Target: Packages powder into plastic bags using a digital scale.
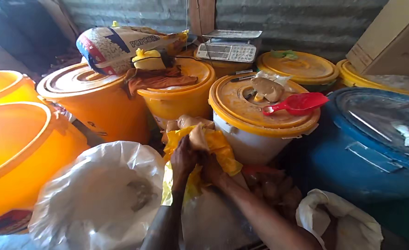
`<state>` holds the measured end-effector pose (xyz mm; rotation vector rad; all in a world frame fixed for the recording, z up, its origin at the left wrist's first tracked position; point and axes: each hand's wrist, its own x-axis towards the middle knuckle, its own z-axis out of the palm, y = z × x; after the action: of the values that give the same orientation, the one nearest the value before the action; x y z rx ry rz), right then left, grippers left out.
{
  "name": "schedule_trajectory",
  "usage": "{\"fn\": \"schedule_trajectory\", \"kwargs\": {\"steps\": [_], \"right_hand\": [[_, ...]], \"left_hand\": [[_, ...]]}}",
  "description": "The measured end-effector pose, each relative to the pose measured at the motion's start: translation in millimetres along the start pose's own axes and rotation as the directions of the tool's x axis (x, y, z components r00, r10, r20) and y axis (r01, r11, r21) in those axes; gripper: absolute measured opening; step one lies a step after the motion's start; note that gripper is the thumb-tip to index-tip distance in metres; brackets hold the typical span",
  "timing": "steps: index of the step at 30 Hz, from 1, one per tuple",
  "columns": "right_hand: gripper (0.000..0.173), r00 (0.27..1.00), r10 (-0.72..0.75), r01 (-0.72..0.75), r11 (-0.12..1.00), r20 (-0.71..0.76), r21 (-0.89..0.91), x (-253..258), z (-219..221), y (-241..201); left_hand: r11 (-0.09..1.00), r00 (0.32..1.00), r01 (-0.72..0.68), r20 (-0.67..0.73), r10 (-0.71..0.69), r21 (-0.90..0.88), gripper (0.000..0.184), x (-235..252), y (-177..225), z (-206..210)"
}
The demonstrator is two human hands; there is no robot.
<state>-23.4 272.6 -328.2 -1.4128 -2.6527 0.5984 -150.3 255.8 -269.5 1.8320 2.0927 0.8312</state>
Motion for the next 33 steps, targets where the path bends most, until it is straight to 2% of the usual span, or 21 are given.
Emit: {"fn": "schedule_trajectory", "kwargs": {"steps": [2, 4, 6, 8, 10, 11, 12, 14, 15, 16, 17, 18, 20, 21, 22, 24, 26, 28, 31, 33], "right_hand": [[0.054, 1.000, -0.003, 0.003, 1.000, 0.017, -0.002, -6, 2, -2], [0.049, 1.000, -0.001, 0.002, 1.000, 0.017, -0.022, -12, 5, -2], [0.052, 0.999, 0.011, -0.011, 1.000, 0.033, -0.026, -20, -3, -8], [0.060, 0.991, 0.057, -0.055, 0.998, 0.124, -0.021, -29, -26, -17], [0.059, 0.975, 0.113, -0.116, 0.993, 0.193, 0.005, -44, -57, -22], [0.061, 0.972, 0.124, -0.134, 0.990, 0.198, 0.039, -54, -73, -22], [0.070, 0.976, 0.108, -0.127, 0.987, 0.187, 0.096, -65, -88, -19], [0.098, 0.992, 0.022, -0.056, 0.958, 0.124, 0.282, -89, -109, -12], [0.105, 0.996, -0.025, -0.010, 0.919, 0.084, 0.394, -103, -115, -11], [0.104, 0.997, -0.058, 0.024, 0.867, 0.053, 0.497, -117, -118, -13], [0.095, 0.997, -0.073, 0.045, 0.826, 0.029, 0.562, -130, -116, -16], [0.078, 0.998, -0.071, 0.056, 0.805, 0.001, 0.591, -142, -111, -20], [0.036, 0.998, -0.018, 0.051, 0.807, -0.061, 0.588, -163, -100, -24], [0.024, 0.993, 0.011, 0.061, 0.808, -0.119, 0.587, -171, -95, -23], [0.018, 0.979, 0.032, 0.096, 0.793, -0.199, 0.602, -179, -90, -19], [0.014, 0.938, 0.055, 0.204, 0.709, -0.341, 0.675, -190, -84, -10], [0.011, 0.920, 0.080, 0.271, 0.579, -0.385, 0.769, -198, -86, -4], [0.010, 0.923, 0.110, 0.272, 0.493, -0.370, 0.826, -204, -89, 6], [0.010, 0.931, 0.132, 0.241, 0.478, -0.340, 0.844, -208, -90, 27], [0.010, 0.942, 0.121, 0.224, 0.472, -0.314, 0.853, -210, -93, 39]], "left_hand": [[0.997, 0.992, -0.031, 0.126, 0.022, 0.068, 0.068, -1, 4, 8], [0.994, 0.990, -0.049, 0.138, 0.036, 0.098, 0.067, 2, -1, 20], [0.993, 0.991, -0.050, 0.132, 0.035, 0.107, 0.068, 9, -9, 26], [0.997, 0.996, 0.008, 0.092, -0.014, 0.072, 0.074, 10, -7, 21], [0.996, 0.997, 0.078, 0.023, -0.077, -0.051, 0.082, 2, 9, 4], [0.983, 0.995, 0.096, -0.016, -0.100, -0.158, 0.080, -5, 23, -9], [0.952, 0.992, 0.096, -0.055, -0.116, -0.291, 0.076, -13, 36, -21], [0.839, 0.984, 0.052, -0.115, -0.136, -0.542, 0.064, -28, 59, -34], [0.761, 0.982, 0.030, -0.122, -0.142, -0.649, 0.056, -36, 68, -38], [0.681, 0.983, 0.013, -0.113, -0.141, -0.732, 0.046, -44, 76, -41], [0.610, 0.987, 0.011, -0.090, -0.134, -0.792, 0.038, -53, 80, -41], [0.567, 0.991, 0.027, -0.053, -0.123, -0.824, 0.035, -63, 80, -40], [0.557, 0.996, 0.080, 0.052, -0.067, -0.826, 0.036, -82, 71, -35], [0.574, 0.993, 0.108, 0.117, -0.020, -0.812, 0.038, -91, 64, -35], [0.600, 0.978, 0.142, 0.205, 0.038, -0.787, 0.043, -102, 57, -39], [0.682, 0.894, 0.212, 0.420, 0.154, -0.700, 0.055, -124, 44, -55], [0.781, 0.765, 0.189, 0.588, 0.264, -0.596, 0.046, -141, 34, -68], [0.861, 0.663, 0.082, 0.673, 0.328, -0.501, 0.024, -151, 31, -70], [0.918, 0.538, 0.006, 0.775, 0.330, -0.396, 0.024, -162, 35, -78], [0.915, 0.518, -0.024, 0.778, 0.355, -0.402, 0.024, -165, 31, -79]]}}
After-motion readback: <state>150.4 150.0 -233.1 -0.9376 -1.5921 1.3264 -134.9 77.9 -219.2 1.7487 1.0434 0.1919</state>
